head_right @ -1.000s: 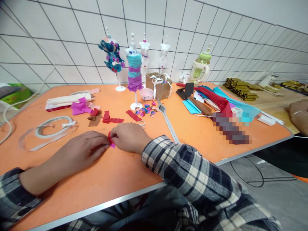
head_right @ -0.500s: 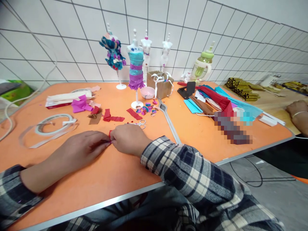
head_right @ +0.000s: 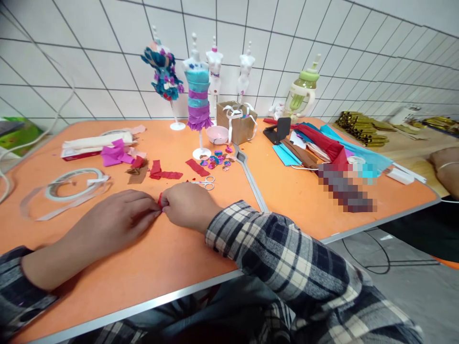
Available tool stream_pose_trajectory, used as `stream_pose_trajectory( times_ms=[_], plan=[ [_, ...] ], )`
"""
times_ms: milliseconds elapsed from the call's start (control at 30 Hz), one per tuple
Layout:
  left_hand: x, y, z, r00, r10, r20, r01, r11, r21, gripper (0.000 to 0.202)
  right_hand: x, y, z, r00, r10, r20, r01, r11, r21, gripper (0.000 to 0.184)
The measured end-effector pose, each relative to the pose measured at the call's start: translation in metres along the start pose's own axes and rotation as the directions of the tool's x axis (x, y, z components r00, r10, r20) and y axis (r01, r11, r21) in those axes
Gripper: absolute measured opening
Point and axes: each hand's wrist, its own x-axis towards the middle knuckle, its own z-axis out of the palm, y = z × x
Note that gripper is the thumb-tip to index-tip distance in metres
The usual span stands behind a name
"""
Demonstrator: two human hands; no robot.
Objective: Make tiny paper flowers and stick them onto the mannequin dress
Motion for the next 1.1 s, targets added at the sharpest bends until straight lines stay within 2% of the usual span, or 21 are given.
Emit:
stream_pose_trajectory(
  times_ms=[233,467,767,1100],
  plan=[
    [0.0,0.003,-0.003,0.996,-0.08,-0.031,0.08,0.997,-0.02,0.032,-0.002,-0.005,-0.005,1.0,0.019,0.008,-0.019,0.998,-0.059,0.021],
    [0.004,0.003,-0.003,1.0,-0.013,-0.015,0.014,0.998,0.053,0.038,0.0,-0.003,-0.001,1.0,0.014,-0.007,-0.014,1.0,-0.018,0.017],
    [0.004,0.004,-0.002,0.999,-0.033,-0.03,0.034,0.999,0.037,0.037,0.001,0.001,0.005,0.999,-0.025,-0.035,0.023,0.998,-0.05,0.018],
    [0.005,0.003,-0.002,0.999,-0.02,-0.038,0.02,1.0,0.023,0.039,-0.001,0.004,0.003,0.999,-0.037,-0.038,0.037,0.999,0.007,0.018]
  ],
)
